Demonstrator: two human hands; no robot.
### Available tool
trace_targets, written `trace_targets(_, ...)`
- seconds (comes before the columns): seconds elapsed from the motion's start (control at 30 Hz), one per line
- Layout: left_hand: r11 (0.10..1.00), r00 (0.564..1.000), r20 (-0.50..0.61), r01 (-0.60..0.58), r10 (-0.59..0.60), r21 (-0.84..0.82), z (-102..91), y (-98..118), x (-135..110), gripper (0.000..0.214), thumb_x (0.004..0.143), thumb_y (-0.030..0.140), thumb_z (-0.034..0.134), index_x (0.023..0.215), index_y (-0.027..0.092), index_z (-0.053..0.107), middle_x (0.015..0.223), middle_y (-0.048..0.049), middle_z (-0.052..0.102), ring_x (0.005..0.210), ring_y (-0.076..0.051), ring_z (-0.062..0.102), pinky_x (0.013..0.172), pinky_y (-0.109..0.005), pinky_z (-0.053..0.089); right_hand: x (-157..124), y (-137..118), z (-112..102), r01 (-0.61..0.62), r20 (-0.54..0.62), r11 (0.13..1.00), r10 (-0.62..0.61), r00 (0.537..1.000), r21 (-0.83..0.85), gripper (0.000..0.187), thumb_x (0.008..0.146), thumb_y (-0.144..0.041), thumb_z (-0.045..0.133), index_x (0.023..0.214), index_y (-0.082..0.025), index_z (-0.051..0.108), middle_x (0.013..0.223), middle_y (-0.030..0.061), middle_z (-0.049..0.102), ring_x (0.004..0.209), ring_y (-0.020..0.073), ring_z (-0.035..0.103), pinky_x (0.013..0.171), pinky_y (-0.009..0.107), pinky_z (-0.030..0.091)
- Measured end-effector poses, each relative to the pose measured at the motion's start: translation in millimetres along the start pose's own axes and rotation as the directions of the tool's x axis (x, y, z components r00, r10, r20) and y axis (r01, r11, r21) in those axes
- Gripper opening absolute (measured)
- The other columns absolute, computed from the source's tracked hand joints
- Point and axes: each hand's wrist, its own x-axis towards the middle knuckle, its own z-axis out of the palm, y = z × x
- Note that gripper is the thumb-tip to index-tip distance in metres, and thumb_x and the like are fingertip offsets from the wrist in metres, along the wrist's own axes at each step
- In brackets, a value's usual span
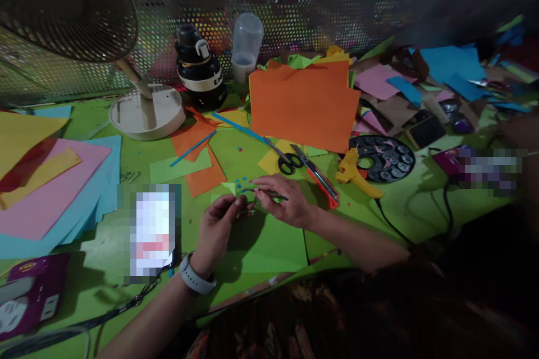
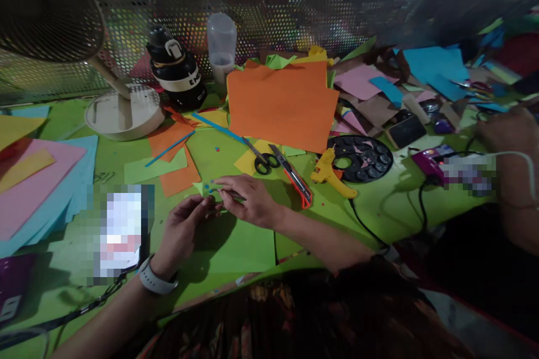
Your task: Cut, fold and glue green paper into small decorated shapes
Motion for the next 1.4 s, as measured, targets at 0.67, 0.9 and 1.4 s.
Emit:
trace_targets(0.67,0.997,0.999,0.050,-0.023,0.019,0.071,-0.8,4,-2,0.015,0.074,0.029,0.074,0.085,0.021,0.068,0.082,-0.0009,0.071,0.070,-0.013,0.067,0.069,-0.025,0.053,14,4,-12,0.008,0.082,0.987,0.005,0.997,-0.160,0.024,0.092,-0.030,0.054,0.114,-0.025,0.062,0.101,0.0042,0.070,0.091,0.0187,0.061,0.085,0.039,0.046)
trace_targets(0.9,0.990,0.993,0.033,-0.112,0.109,0.090,-1.1,5,1,0.021,0.064,0.024,0.081,0.080,0.019,0.068,0.068,0.0035,0.065,0.061,-0.008,0.056,0.062,-0.019,0.046,12,-4,-12,-0.116,0.175,0.992,0.125,0.977,-0.057,0.025,0.090,-0.025,0.058,0.115,-0.022,0.062,0.092,0.0030,0.067,0.080,0.0142,0.061,0.078,0.032,0.049)
trace_targets(1.4,0.942,0.974,0.088,-0.223,0.207,0.250,-5.6,5,6,0.018,0.071,0.029,0.076,0.065,0.017,0.064,0.063,0.0025,0.061,0.060,-0.009,0.052,0.058,-0.021,0.041,12,-8,-13,-0.073,0.267,0.997,0.073,0.961,-0.009,0.024,0.091,-0.024,0.054,0.114,-0.022,0.061,0.087,0.0027,0.064,0.081,0.0141,0.058,0.077,0.030,0.047)
